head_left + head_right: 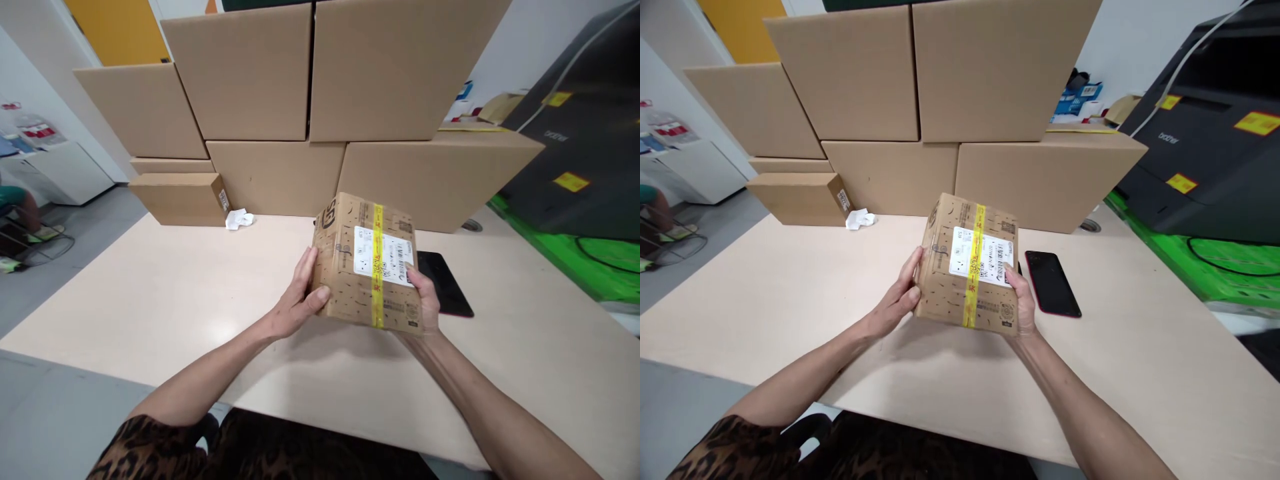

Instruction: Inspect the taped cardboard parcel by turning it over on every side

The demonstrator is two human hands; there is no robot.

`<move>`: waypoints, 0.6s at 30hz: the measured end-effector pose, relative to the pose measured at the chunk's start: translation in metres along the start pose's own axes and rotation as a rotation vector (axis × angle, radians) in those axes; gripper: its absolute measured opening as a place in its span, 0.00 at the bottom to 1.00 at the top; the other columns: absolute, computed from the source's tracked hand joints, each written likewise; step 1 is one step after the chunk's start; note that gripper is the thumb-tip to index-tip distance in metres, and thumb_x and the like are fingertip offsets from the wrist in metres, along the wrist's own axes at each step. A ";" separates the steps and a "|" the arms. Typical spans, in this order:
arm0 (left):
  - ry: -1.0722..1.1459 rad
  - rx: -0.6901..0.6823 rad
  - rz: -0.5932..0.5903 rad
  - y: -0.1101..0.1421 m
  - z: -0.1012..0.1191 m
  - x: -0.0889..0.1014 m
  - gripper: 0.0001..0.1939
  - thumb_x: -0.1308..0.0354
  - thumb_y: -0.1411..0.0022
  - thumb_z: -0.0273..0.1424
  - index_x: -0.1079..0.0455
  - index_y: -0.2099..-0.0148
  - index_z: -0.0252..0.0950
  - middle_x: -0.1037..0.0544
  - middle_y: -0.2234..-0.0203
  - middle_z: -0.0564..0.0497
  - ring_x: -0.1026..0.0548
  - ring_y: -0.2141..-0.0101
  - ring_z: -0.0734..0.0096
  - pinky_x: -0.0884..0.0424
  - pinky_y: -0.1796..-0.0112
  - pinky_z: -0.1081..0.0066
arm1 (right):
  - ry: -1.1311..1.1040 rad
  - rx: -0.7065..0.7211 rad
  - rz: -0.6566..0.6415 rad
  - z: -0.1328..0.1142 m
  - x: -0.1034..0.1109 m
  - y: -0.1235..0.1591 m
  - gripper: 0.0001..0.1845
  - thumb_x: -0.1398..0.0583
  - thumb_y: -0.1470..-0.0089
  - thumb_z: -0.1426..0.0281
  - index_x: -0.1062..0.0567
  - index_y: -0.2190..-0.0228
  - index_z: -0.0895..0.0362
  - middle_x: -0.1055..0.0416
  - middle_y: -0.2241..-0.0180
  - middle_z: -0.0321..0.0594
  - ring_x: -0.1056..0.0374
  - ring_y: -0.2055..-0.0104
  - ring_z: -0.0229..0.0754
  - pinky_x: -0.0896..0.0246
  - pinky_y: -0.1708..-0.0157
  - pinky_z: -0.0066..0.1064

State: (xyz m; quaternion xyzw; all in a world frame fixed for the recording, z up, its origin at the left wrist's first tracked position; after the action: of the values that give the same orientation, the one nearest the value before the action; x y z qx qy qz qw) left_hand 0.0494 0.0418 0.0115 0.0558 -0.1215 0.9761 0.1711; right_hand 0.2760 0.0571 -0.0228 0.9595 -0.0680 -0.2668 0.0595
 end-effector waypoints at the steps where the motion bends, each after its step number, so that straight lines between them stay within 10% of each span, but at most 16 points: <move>1: 0.066 0.045 -0.020 0.000 -0.004 -0.003 0.51 0.42 0.32 0.61 0.54 0.18 0.43 0.61 0.18 0.46 0.64 0.20 0.45 0.63 0.23 0.47 | 0.024 0.043 -0.002 -0.002 0.000 0.001 0.28 0.32 0.49 0.50 0.20 0.48 0.45 0.13 0.51 0.36 0.22 0.39 0.64 0.24 0.41 0.55; 8: 0.477 0.276 0.073 -0.010 -0.014 0.004 0.59 0.25 0.48 0.45 0.49 0.20 0.46 0.31 0.28 0.42 0.31 0.32 0.37 0.33 0.35 0.47 | 0.080 0.072 -0.081 0.007 -0.008 0.013 0.44 0.25 0.53 0.49 0.29 0.37 0.41 0.22 0.37 0.39 0.30 0.31 0.61 0.31 0.35 0.54; 13: 0.679 0.454 0.029 -0.009 -0.030 0.002 0.38 0.26 0.50 0.47 0.23 0.39 0.36 0.16 0.44 0.41 0.20 0.43 0.43 0.25 0.46 0.57 | -0.025 0.121 -0.040 -0.008 0.001 0.001 0.48 0.23 0.59 0.48 0.29 0.38 0.37 0.24 0.36 0.34 0.35 0.28 0.59 0.32 0.34 0.54; 18: 0.893 0.627 -0.138 0.001 -0.050 -0.007 0.27 0.32 0.40 0.47 0.21 0.45 0.36 0.12 0.54 0.43 0.15 0.53 0.51 0.23 0.50 0.57 | -0.010 0.033 0.014 -0.015 0.015 -0.010 0.42 0.24 0.62 0.43 0.22 0.46 0.42 0.15 0.48 0.37 0.26 0.35 0.63 0.25 0.41 0.56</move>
State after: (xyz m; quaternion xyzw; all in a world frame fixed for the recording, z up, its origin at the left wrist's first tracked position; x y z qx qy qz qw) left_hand 0.0518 0.0514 -0.0382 -0.3078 0.2637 0.8808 0.2450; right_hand 0.2975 0.0662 -0.0190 0.9585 -0.0794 -0.2700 0.0451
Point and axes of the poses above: each hand's wrist, its own y-axis away from the middle knuckle, its own x-axis out of the back of the hand, z = x × y, the point moved 8 cm from there along -y, towards the middle knuckle
